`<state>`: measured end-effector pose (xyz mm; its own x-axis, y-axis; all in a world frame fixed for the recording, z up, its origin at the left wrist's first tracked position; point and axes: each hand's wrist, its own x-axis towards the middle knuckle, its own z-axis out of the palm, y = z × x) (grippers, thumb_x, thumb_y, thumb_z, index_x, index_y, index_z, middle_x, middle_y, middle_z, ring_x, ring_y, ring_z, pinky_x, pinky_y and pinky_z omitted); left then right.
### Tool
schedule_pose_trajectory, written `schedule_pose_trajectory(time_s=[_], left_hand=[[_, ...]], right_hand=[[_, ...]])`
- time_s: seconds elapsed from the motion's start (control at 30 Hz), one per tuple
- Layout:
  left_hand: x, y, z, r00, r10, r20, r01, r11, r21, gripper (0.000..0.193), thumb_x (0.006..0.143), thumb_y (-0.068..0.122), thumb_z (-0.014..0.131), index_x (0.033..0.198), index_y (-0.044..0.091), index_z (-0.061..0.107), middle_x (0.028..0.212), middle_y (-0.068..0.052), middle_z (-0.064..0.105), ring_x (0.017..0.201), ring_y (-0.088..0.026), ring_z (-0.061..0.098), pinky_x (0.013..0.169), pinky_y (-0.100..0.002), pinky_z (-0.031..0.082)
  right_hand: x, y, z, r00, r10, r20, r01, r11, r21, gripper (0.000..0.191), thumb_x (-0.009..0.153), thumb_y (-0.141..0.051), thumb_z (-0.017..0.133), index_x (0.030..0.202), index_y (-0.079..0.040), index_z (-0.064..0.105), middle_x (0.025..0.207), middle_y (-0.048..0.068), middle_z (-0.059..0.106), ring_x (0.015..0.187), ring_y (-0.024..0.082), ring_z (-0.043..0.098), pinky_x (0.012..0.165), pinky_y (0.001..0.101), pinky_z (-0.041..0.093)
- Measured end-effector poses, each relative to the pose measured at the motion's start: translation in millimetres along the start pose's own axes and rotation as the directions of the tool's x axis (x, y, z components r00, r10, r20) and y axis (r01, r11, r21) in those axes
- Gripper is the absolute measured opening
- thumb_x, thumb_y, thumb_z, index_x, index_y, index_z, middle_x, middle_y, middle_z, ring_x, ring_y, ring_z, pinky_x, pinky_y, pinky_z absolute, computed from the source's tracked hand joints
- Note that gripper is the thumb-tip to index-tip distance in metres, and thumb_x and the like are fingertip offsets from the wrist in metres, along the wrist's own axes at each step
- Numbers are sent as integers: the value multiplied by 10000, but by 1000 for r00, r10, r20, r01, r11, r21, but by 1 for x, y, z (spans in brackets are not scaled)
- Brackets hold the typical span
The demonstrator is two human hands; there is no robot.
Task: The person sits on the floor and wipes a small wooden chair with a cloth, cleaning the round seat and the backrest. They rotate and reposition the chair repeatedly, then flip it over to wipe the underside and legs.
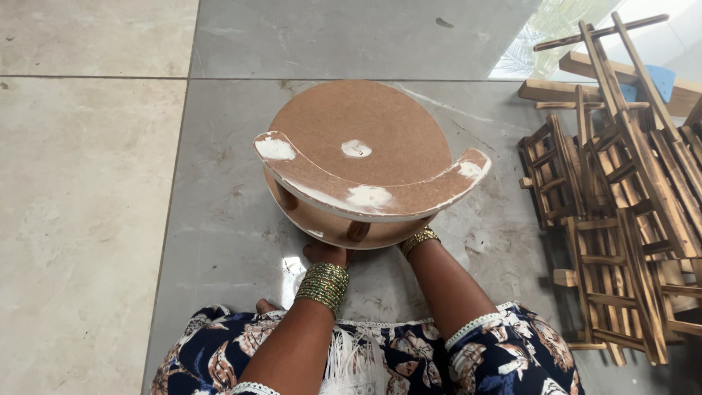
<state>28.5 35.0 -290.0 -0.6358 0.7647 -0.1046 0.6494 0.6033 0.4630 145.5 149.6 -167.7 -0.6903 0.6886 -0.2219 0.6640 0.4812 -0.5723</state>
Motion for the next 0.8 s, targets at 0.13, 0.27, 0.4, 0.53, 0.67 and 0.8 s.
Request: schedule_pose_trajectory(time_s=[0.13, 0.27, 0.4, 0.53, 0.67, 0.8], left_hand=[[2, -1, -17, 991, 45, -127, -79, 959, -273, 580, 956, 530, 530, 1358, 115, 574, 1270, -155, 700, 1135, -367, 675, 959, -503, 521], [-12, 7, -46, 998, 40, -41, -57, 599, -798, 918, 733, 629, 729, 1388, 40, 470, 1236, -209, 668, 1122, -378, 661, 889, -429, 565], [-16, 9, -61, 997, 40, 64, 34, 515, -857, 888, 817, 703, 626, 1400, 41, 517, 1225, -177, 719, 1119, -325, 710, 925, -402, 560], [-1, 5, -60, 993, -22, 115, 113, 437, -892, 855, 840, 674, 606, 1411, 46, 508, 1254, -167, 700, 1142, -318, 693, 949, -405, 545], [12, 5, -62, 995, -99, -8, 35, 422, -906, 821, 863, 646, 586, 1423, 51, 499, 1284, -158, 681, 1166, -311, 675, 972, -409, 530], [-9, 17, -54, 989, -78, -124, -64, 531, -845, 788, 886, 617, 566, 1435, 56, 490, 1313, -149, 663, 1189, -305, 657, 995, -412, 515]], right_hand=[[-21, 4, 11, 997, -73, -32, 77, 988, 131, 486, 995, -327, 530, 1427, -108, 498, 1495, 109, 531, 1361, 269, 500, 1153, 429, 383], [-63, 10, 29, 941, -39, -335, 117, 969, 217, 513, 1000, -366, 511, 1454, -129, 478, 1521, 97, 512, 1380, 268, 482, 1166, 435, 367], [-92, 17, 46, 934, -51, -353, 102, 987, 126, 541, 1006, -406, 492, 1481, -150, 458, 1547, 86, 493, 1398, 266, 465, 1178, 440, 351], [-106, 17, 64, 985, -87, -152, 78, 995, -69, 568, 1011, -445, 473, 1508, -171, 438, 1572, 74, 474, 1416, 265, 448, 1190, 446, 335], [-106, 13, 65, 995, -83, -55, 68, 968, -240, 596, 1016, -484, 454, 1534, -192, 419, 1598, 63, 454, 1434, 263, 430, 1202, 451, 318], [-84, 22, 19, 944, -83, -320, 38, 989, -144, 596, 1009, -469, 468, 1534, -191, 421, 1604, 67, 436, 1451, 281, 398, 1199, 475, 277]])
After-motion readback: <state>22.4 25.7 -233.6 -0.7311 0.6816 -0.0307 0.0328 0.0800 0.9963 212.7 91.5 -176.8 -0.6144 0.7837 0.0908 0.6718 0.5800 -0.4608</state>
